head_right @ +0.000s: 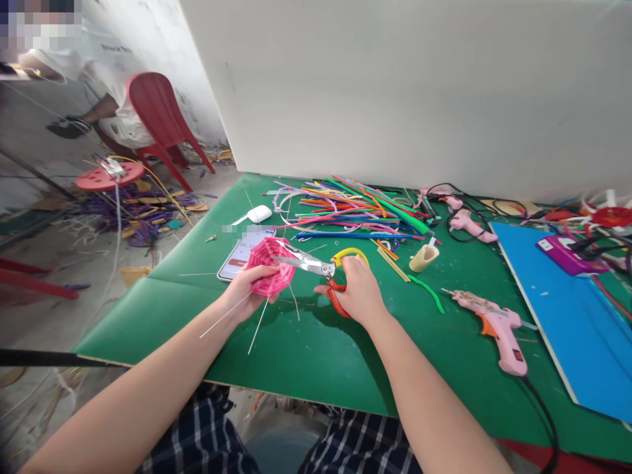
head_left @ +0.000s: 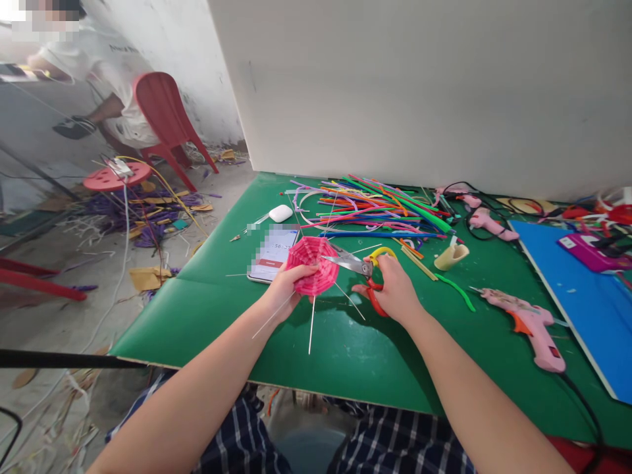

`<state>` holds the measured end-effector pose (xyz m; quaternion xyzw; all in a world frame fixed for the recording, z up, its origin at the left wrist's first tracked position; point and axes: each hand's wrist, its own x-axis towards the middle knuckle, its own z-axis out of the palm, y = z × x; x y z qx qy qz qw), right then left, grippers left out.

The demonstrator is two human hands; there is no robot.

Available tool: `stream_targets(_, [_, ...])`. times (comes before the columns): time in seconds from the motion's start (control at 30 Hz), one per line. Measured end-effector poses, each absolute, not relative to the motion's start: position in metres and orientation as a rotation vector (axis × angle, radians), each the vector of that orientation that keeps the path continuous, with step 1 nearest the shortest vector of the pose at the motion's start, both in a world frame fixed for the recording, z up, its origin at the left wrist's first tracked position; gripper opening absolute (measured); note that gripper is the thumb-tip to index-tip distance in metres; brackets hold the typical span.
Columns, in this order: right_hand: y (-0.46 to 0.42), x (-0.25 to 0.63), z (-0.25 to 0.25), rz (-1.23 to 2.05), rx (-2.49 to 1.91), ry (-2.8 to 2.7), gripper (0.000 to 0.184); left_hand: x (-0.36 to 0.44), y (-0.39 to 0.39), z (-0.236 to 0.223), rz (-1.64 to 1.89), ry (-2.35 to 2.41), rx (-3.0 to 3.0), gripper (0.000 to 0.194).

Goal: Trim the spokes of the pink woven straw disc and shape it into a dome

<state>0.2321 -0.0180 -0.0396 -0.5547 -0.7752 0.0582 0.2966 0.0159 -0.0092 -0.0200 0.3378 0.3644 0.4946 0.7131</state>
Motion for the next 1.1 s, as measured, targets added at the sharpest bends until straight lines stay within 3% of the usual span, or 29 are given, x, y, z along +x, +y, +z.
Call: stream_targets(1.1, [-0.017,0.2306,-0.0424,0.17,-1.471,-2.061,0.039,0.0148,-0.011,-0.0207,1.079,0.8,0.794,0.022])
